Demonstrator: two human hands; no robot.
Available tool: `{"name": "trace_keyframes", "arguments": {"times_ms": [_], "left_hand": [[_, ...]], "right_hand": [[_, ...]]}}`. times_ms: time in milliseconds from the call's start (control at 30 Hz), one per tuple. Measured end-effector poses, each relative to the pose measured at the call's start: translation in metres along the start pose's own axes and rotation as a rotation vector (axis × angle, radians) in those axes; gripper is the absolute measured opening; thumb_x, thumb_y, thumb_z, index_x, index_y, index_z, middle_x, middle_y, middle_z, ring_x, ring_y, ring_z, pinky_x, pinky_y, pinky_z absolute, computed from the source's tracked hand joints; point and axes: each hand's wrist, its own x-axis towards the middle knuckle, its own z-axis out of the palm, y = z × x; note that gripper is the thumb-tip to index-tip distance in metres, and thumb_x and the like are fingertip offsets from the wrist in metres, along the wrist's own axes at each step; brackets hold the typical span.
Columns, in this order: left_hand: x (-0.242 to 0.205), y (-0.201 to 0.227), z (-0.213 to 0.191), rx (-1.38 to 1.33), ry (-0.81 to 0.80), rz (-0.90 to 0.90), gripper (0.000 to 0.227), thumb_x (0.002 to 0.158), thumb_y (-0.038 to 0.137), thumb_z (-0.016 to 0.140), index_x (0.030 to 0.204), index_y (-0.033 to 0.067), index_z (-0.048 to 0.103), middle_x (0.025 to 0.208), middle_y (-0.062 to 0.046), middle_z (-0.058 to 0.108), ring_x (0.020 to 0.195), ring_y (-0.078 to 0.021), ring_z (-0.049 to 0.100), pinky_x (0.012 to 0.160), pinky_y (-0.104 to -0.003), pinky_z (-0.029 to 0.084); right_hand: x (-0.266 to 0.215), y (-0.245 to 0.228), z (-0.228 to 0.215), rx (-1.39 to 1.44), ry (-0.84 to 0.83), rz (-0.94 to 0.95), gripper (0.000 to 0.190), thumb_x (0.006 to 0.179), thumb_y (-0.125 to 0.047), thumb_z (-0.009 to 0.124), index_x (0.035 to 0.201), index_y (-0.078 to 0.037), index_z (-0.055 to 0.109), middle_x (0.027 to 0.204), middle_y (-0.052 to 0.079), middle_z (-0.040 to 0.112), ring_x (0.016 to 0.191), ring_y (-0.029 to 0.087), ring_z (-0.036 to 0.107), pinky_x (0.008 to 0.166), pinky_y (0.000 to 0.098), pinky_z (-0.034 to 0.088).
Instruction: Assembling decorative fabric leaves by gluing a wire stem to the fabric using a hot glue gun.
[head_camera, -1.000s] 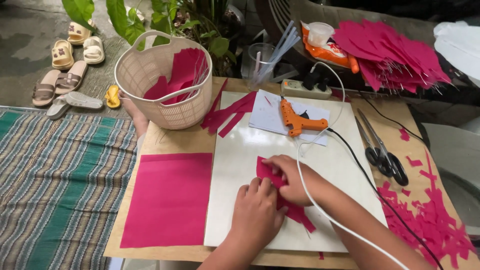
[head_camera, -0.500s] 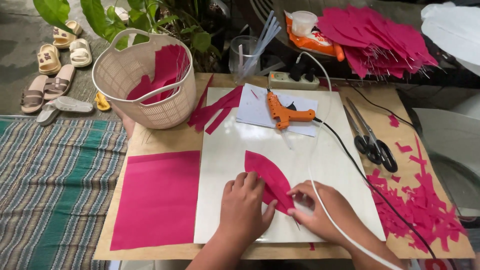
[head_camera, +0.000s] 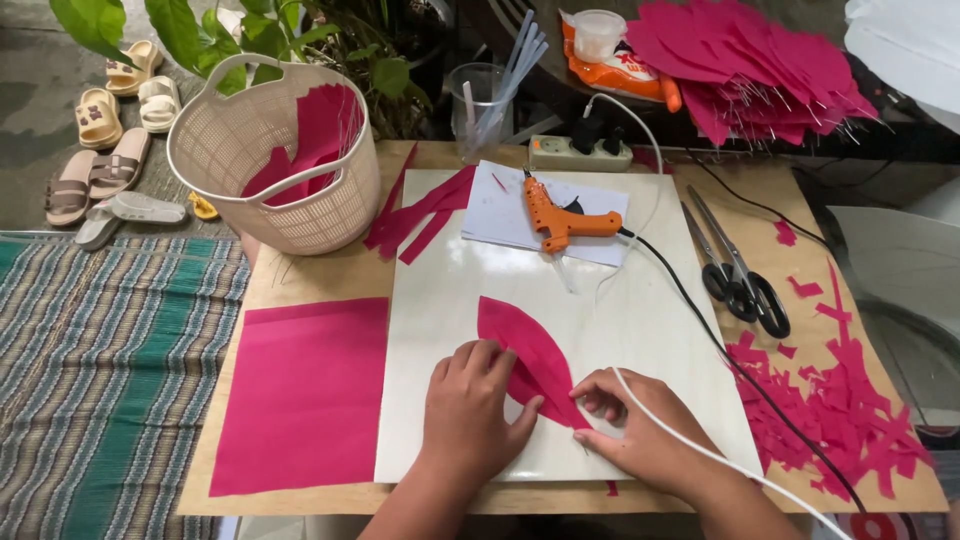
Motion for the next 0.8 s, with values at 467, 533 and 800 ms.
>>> {"name": "trace_keyframes", "arguments": {"times_ms": [467,533,800], "left_hand": [[-0.001,0.000,0.004,-0.010,-0.012,0.020,0.065,0.073,0.033,0.084,0.134,0.0163,0.067,0.131,-0.018,0.060,0.116,-0.0360,0.058,0.092,-0.048,0.044],[-0.002,0.000,0.006,0.010,-0.017,0.016,0.045,0.075,0.033,0.082,0.116,0.0155,0.075,0.124,-0.015,0.064,0.117,-0.0357,0.058,0.093,-0.048,0.043],[-0.002,-0.001,0.006,-0.031,0.014,0.009,0.046,0.072,0.032,0.084,0.113,0.0121,0.076,0.123,-0.015,0.065,0.120,-0.0348,0.056,0.095,-0.047,0.041]], "right_hand": [[0.001,0.007,0.003,0.087,0.033,-0.065,0.036,0.070,-0.017,0.089,0.103,-0.022,0.075,0.087,-0.007,0.074,0.074,0.007,0.064,0.068,0.0224,0.053],[0.000,0.003,0.001,0.065,0.012,-0.033,0.035,0.072,-0.019,0.089,0.103,-0.023,0.074,0.086,-0.008,0.074,0.074,0.007,0.063,0.069,0.0223,0.053],[0.004,0.015,0.008,0.067,0.014,-0.049,0.041,0.070,-0.021,0.090,0.107,-0.023,0.074,0.089,-0.007,0.072,0.077,0.008,0.062,0.072,0.0231,0.052]]}}
